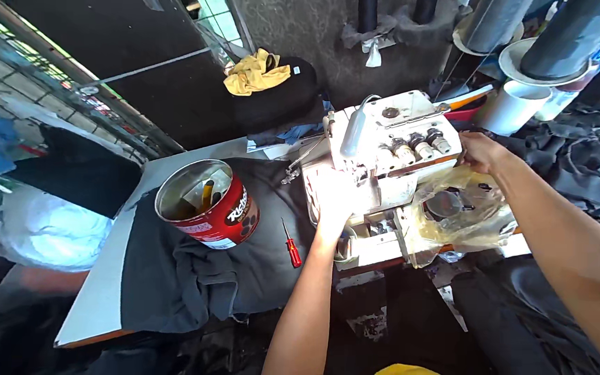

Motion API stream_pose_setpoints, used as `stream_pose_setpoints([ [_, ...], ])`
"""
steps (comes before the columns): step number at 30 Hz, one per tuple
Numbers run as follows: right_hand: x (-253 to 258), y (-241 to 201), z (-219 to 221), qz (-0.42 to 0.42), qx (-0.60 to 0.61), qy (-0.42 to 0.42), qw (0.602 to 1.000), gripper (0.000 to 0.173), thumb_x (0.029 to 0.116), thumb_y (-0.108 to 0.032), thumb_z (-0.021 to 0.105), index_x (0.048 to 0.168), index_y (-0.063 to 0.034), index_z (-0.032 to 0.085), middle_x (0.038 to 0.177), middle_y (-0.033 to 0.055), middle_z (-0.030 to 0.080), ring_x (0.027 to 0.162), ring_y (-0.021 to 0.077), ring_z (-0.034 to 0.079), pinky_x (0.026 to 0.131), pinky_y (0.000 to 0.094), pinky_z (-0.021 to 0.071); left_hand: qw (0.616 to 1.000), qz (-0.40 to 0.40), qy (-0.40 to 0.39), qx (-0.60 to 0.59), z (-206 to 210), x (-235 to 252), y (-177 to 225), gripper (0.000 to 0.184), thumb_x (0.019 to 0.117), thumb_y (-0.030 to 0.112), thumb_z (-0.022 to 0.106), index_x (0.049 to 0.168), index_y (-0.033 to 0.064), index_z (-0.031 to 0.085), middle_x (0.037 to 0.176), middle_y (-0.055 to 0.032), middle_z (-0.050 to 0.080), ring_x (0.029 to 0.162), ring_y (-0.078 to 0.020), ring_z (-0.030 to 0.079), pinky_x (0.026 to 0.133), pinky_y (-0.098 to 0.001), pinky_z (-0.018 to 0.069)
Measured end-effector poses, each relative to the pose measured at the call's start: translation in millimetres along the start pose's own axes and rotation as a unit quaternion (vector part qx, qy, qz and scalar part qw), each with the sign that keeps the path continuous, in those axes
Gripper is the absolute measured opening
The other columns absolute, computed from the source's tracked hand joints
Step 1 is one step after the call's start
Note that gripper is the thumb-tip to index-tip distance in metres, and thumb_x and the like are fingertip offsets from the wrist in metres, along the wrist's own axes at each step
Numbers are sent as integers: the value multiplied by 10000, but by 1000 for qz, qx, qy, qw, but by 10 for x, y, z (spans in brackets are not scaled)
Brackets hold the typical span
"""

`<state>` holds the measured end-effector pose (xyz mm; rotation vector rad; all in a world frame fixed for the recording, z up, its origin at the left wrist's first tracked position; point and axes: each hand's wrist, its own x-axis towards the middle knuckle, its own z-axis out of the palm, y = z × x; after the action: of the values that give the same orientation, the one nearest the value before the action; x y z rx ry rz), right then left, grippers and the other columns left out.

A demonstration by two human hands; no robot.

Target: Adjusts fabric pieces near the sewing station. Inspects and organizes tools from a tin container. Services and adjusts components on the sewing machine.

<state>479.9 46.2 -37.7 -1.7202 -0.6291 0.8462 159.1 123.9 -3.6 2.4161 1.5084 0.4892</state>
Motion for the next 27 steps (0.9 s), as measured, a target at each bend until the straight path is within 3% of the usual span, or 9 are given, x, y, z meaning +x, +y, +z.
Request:
stream_pose_setpoints([
  [5, 0, 71, -140, -23, 58, -80, 995, 292, 1110, -129, 397, 1350, -131, 564, 799, -25, 634, 520, -4, 501, 457, 148, 413, 1000, -16, -12, -1, -1, 11, -15, 358, 1048, 316, 543, 1271, 66, 671, 1343, -265, 591, 1295, -469, 512, 1024, -657, 394],
  [7, -16, 111, -148, -35, 78, -88, 992, 317, 1102, -85, 392, 1373, -137, 547, 848, -27, 652, 537, -13, 518, 468, 139, 430, 1000, -15, -8, -19, -3, -2, -17, 368, 1046, 311, 557, 1287, 58, 671, 1355, -257, 594, 1305, -462, 512, 1044, -660, 384],
  [11, 14, 225, -145, -61, 127, -89, 986, 379, 1058, 21, 400, 1355, -149, 563, 916, -28, 660, 597, 1, 541, 511, 154, 455, 998, -6, 21, -51, 18, 20, -26, 325, 1028, 274, 582, 1172, 3, 688, 1206, -265, 645, 1173, -448, 585, 975, -660, 423],
  [16, 14, 327, -119, -101, 156, -87, 979, 491, 1009, 104, 397, 1404, -141, 554, 1029, -13, 687, 720, 21, 618, 603, 179, 518, 998, 5, 25, -57, 18, 11, -37, 339, 1021, 260, 594, 1199, -16, 678, 1234, -278, 632, 1198, -463, 571, 1001, -657, 415],
  [19, -58, 266, -59, -128, 59, 2, 990, 375, 1009, 51, 513, 1355, -78, 577, 1058, 46, 667, 784, 83, 634, 680, 272, 555, 999, 4, 17, -43, 3, 1, -22, 333, 1018, 249, 597, 1197, -20, 678, 1214, -287, 639, 1177, -464, 585, 975, -653, 432],
  [22, -394, 91, -29, -177, -81, 173, 965, 364, 1010, -76, 572, 1359, 27, 581, 1265, 257, 621, 999, 321, 674, 877, 506, 572, 1000, -13, -17, -13, 2, -22, -33, 359, 1013, 282, 621, 1277, 45, 678, 1322, -278, 610, 1277, -472, 531, 1028, -656, 400],
  [23, -584, 35, 1, -212, -89, 212, 950, 388, 1020, -118, 546, 1378, 32, 557, 1304, 274, 580, 1017, 333, 663, 882, 504, 568, 1000, -9, -19, -14, 2, -16, -31, 338, 999, 260, 631, 1225, 14, 686, 1290, -302, 609, 1266, -492, 525, 1025, -673, 384],
  [25, -1041, -62, 164, -297, -74, 254, 918, 396, 1052, -189, 500, 1397, 1, 534, 1268, 183, 565, 924, 183, 649, 800, 353, 578, 999, 17, 13, -34, 13, -5, -39, 310, 986, 245, 632, 1140, -14, 704, 1216, -302, 628, 1206, -492, 554, 993, -691, 394],
  [27, -1502, -92, 450, -379, -45, 215, 899, 385, 1051, -173, 500, 1378, 27, 535, 1125, 94, 612, 789, 70, 640, 704, 262, 584, 997, 13, 1, -76, -1, -21, -53, 300, 981, 210, 648, 1150, -35, 689, 1190, -303, 635, 1164, -480, 579, 971, -674, 420],
])
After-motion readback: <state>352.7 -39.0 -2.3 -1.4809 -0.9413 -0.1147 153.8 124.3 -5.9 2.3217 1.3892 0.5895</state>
